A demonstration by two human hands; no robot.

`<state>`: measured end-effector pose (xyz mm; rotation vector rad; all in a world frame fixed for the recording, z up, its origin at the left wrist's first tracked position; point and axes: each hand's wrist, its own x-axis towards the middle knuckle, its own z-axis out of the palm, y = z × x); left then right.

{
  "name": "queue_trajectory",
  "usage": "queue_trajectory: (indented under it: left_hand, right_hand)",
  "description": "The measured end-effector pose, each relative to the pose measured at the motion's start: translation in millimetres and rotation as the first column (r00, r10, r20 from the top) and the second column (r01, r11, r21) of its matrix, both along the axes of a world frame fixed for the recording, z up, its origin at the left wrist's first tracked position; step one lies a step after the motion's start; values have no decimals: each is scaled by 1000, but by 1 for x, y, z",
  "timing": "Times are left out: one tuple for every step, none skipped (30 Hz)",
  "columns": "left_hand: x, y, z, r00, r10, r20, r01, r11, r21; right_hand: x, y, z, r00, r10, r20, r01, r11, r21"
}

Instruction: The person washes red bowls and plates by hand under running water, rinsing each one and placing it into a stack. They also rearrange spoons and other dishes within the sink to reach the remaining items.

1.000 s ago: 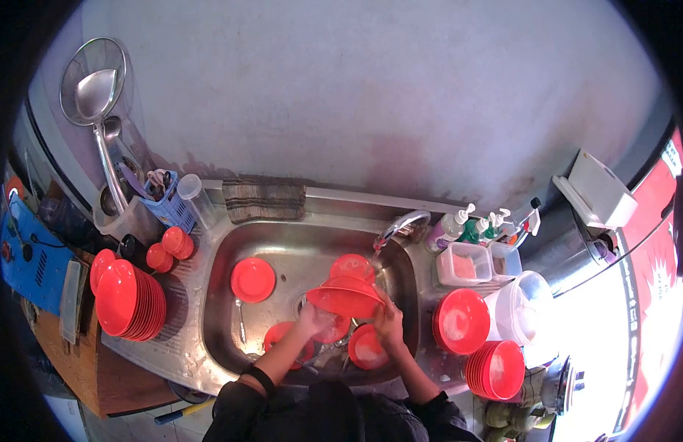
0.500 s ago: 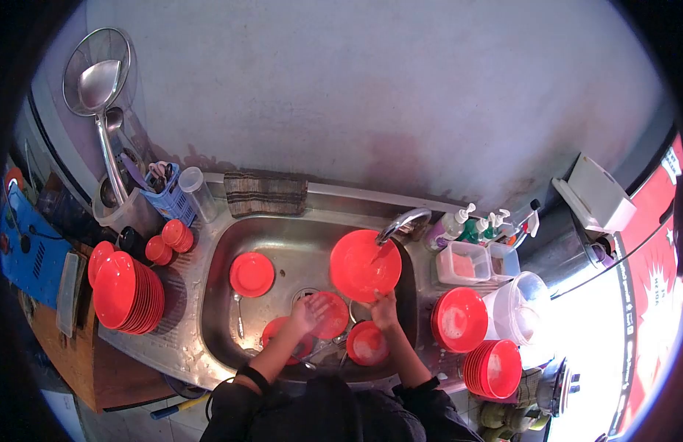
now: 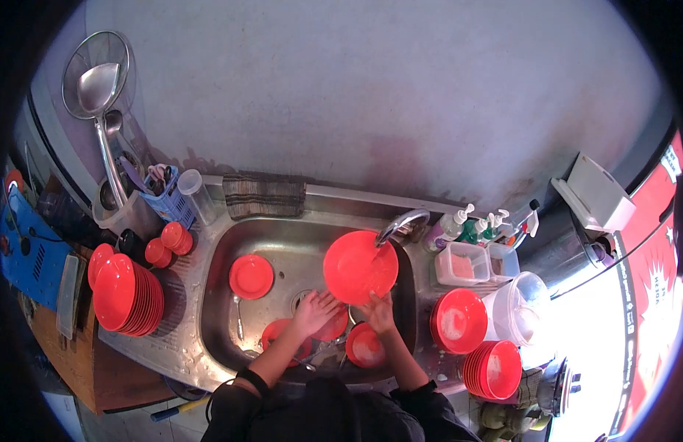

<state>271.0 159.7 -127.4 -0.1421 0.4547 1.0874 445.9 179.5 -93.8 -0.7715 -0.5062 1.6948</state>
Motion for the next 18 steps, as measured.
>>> queue_trajectory:
  left_hand:
    - [-1,0,-8,1000,0,0,0,1000,-2]
    - [-3,-1,-17,992,-37,124,27,996,81]
    - [-4,-2,-12,967,-83,242,43,985,165]
    - [-3,-3,-8,967,-83,242,43,985,165]
    - [-2,-4,-3,982,-90,167,78,994,77]
    - [-2,-5,7,990,-104,91,106,994,-14]
    - [-3,-7,13,990,-106,90,107,994,-13]
    - [-4,-9,17,983,-126,131,115,990,83]
    - [-5,-10,19,974,-150,170,119,977,179]
    - [-7,-7,10,974,-153,168,122,976,180]
    - [-10,-1,-6,954,-165,250,126,978,165]
    - [-12,2,-15,927,-175,331,131,980,151]
    - [-11,-1,10,928,-181,327,137,979,153]
    - [-10,-3,36,978,-169,124,155,981,114]
    - [-10,-4,58,984,-157,-85,163,984,74]
    - [-12,-2,65,984,-158,-88,165,983,77]
    - [-15,0,70,978,-105,-183,121,989,82]
    - [-19,1,77,960,-50,-276,78,993,89]
  right_hand:
    - [1,-3,3,980,-27,197,28,1000,-1]
    - [4,-6,-1,980,-27,197,28,1000,-2]
    - [7,-12,-1,903,-75,423,38,995,95]
    - [8,-15,-2,774,-139,618,24,981,191]
    - [11,-18,-2,774,-140,618,25,981,191]
    - [10,-24,18,612,-185,769,-10,970,241]
    - [9,-30,31,420,-234,877,-55,958,282]
    - [12,-33,36,420,-236,876,-53,958,283]
    - [18,-36,41,327,-363,872,-204,874,440]
    - [22,-38,44,252,-495,831,-363,748,556]
    - [24,-40,46,252,-497,830,-358,749,557]
    - [25,-43,49,244,-549,799,-396,696,599]
    - [27,-45,51,239,-600,763,-433,638,637]
    - [29,-46,56,239,-604,761,-428,638,640]
    - [31,-47,64,128,-656,744,-462,624,630]
    - [34,-47,73,17,-701,713,-496,613,615]
    - [37,-49,84,-90,-662,744,-512,671,536]
    - [44,-50,86,-89,-664,742,-511,670,539]
